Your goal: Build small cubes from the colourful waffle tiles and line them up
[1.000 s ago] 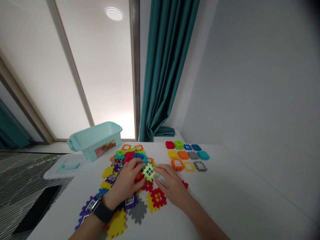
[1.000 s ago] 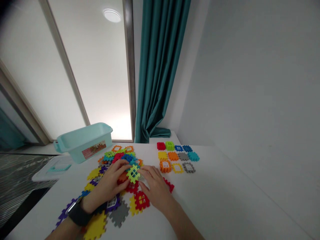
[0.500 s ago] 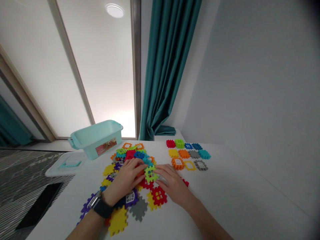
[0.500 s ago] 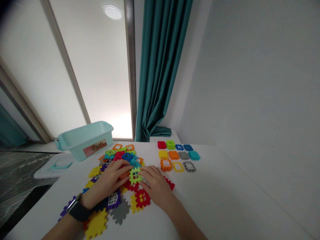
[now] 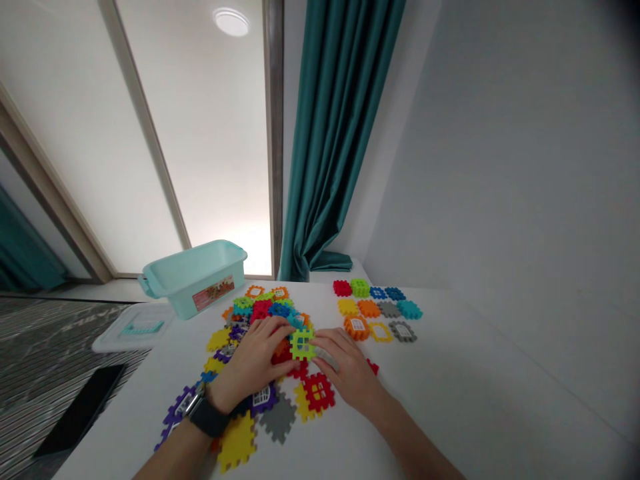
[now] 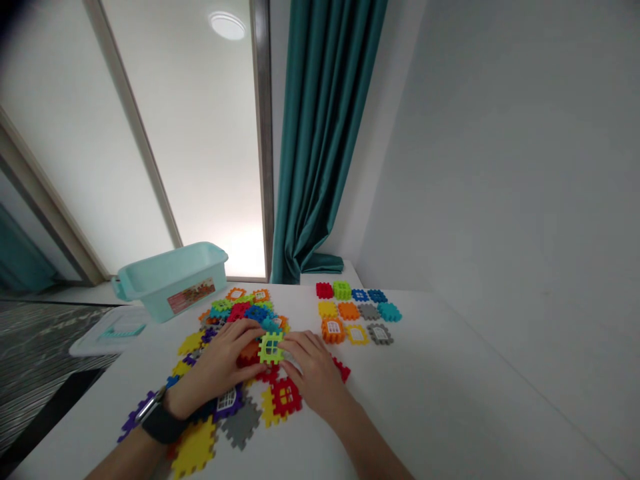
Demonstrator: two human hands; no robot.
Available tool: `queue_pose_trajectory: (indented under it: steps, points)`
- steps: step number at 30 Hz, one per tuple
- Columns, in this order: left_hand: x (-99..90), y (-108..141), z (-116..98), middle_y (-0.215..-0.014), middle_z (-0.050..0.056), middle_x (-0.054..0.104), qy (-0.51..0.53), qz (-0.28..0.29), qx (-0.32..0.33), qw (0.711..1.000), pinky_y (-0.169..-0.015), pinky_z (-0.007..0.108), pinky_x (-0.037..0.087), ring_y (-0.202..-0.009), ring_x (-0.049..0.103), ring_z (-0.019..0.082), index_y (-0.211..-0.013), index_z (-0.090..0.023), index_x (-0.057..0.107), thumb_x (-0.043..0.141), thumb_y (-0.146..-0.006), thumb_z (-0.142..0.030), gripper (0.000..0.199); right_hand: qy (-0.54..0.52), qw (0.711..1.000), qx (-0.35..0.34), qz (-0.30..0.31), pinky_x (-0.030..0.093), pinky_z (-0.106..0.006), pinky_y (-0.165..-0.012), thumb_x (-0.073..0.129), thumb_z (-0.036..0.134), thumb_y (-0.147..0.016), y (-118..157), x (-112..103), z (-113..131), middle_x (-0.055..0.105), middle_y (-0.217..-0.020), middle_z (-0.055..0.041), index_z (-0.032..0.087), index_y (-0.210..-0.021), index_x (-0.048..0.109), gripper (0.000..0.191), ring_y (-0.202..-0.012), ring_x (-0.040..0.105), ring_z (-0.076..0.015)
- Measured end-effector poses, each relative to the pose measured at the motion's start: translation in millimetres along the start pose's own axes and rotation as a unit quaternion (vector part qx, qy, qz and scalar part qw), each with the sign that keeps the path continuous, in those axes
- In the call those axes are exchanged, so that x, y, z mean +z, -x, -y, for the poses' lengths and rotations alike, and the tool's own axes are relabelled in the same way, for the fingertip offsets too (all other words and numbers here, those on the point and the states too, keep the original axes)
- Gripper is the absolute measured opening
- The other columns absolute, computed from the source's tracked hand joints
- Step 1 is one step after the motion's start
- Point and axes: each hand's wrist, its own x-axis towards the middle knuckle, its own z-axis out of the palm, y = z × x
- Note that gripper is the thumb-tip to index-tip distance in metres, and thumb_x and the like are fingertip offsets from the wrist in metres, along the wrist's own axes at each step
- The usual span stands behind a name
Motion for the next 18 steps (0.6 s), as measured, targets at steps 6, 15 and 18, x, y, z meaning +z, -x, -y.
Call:
queue_pose_trajectory:
  steps: [6, 15, 18]
  points:
    - [-1.9, -0.3, 2.1, -0.126, 0.011, 0.062, 0.0, -0.001, 0.01, 1.0, -0.099, 0.047, 0.049, -0.114, 0.061, 0.03, -0.127, -0.022, 0.06, 0.076, -0.085, -0.031, 0.046, -0.005, 1.0, 0.007, 0.025, 0.054, -0.048, -0.102, 0.061, 0.012, -0.09, -0.9, -3.4, 1.6, 0.064, -0.13, -0.0098, 0.025, -0.122, 0.061, 0.035, -0.119, 0.061, -0.0262]
    - [2.5, 0.3, 4.1, -0.128, 0.011, 0.06, 0.01, -0.004, 0.014, 1.0, -0.101, 0.048, 0.047, -0.116, 0.059, 0.03, -0.136, -0.023, 0.053, 0.073, -0.087, -0.028, 0.053, -0.01, 1.0, 0.005, 0.007, 0.054, -0.049, -0.102, 0.059, 0.012, -0.088, -1.1, -4.5, 4.5, 0.065, -0.128, -0.0102, 0.025, -0.125, 0.059, 0.039, -0.118, 0.062, -0.0263]
    - [3.4, -0.6, 2.5, -0.123, 0.01, 0.061, 0.019, -0.016, 0.001, 1.0, -0.098, 0.048, 0.048, -0.113, 0.06, 0.03, -0.123, -0.022, 0.059, 0.075, -0.086, -0.029, 0.041, -0.001, 0.999, 0.01, -0.037, 0.055, -0.049, -0.1, 0.059, 0.013, -0.088, -0.5, -1.3, 8.6, 0.065, -0.125, -0.0109, 0.025, -0.125, 0.06, 0.039, -0.117, 0.062, -0.0272]
